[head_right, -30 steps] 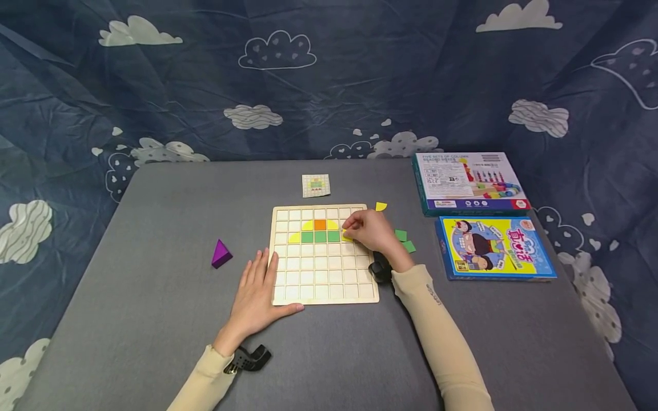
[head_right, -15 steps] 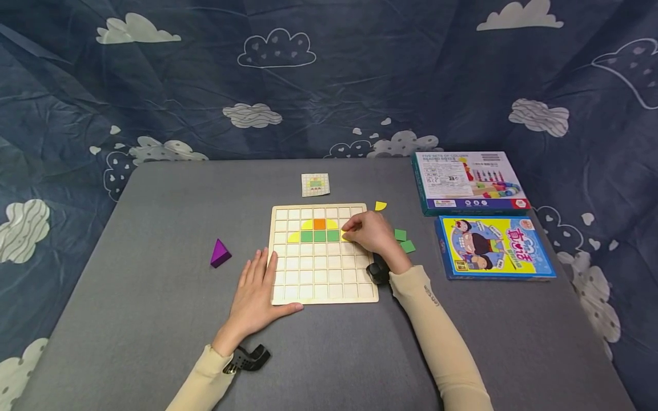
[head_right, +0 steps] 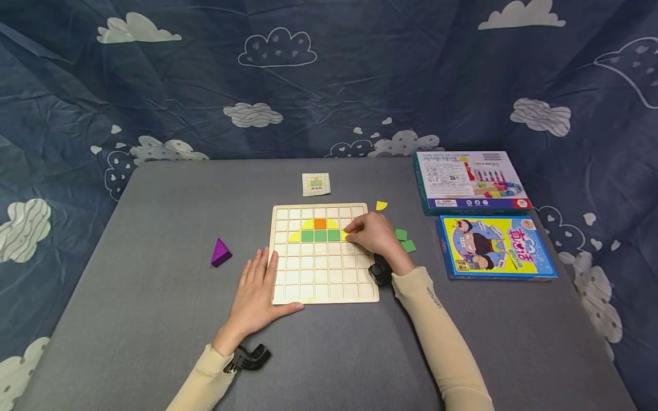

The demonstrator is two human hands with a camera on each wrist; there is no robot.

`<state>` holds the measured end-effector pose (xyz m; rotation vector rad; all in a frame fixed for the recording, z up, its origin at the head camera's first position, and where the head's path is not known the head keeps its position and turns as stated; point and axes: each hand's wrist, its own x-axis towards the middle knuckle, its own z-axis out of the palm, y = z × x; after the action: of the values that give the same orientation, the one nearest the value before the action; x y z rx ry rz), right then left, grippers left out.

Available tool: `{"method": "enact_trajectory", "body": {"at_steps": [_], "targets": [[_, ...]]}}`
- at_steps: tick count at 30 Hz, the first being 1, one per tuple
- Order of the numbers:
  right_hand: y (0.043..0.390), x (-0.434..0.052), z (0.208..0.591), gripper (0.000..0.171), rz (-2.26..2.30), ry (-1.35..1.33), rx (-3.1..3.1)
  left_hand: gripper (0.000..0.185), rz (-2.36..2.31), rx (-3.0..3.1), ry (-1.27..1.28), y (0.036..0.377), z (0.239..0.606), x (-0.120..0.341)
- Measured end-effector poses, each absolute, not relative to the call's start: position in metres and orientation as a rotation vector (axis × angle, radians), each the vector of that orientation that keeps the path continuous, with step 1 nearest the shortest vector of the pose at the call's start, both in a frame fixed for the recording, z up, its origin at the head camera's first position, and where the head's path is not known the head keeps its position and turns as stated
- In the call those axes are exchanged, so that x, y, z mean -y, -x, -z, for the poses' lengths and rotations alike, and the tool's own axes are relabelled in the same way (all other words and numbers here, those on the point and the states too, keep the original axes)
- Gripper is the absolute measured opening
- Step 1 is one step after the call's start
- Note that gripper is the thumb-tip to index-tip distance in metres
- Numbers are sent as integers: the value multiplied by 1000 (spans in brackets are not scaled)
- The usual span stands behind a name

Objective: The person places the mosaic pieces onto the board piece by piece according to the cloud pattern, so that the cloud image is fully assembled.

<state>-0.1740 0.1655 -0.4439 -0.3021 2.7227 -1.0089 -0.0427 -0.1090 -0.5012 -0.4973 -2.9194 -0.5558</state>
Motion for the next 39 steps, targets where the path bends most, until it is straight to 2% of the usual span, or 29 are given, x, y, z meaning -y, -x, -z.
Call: {"method": "enact_trajectory", "body": {"at_steps": [13,29,39], "targets": [[170,-180,442,15,1071,475,-2649,122,555,2949,476,43,499,108],[199,-223,444,23,1104,199,-2900,122,549,2915,495,42,501,109],[223,-227,444,32,961,115,-2870,122,546,2963,477,43,500,109]]}}
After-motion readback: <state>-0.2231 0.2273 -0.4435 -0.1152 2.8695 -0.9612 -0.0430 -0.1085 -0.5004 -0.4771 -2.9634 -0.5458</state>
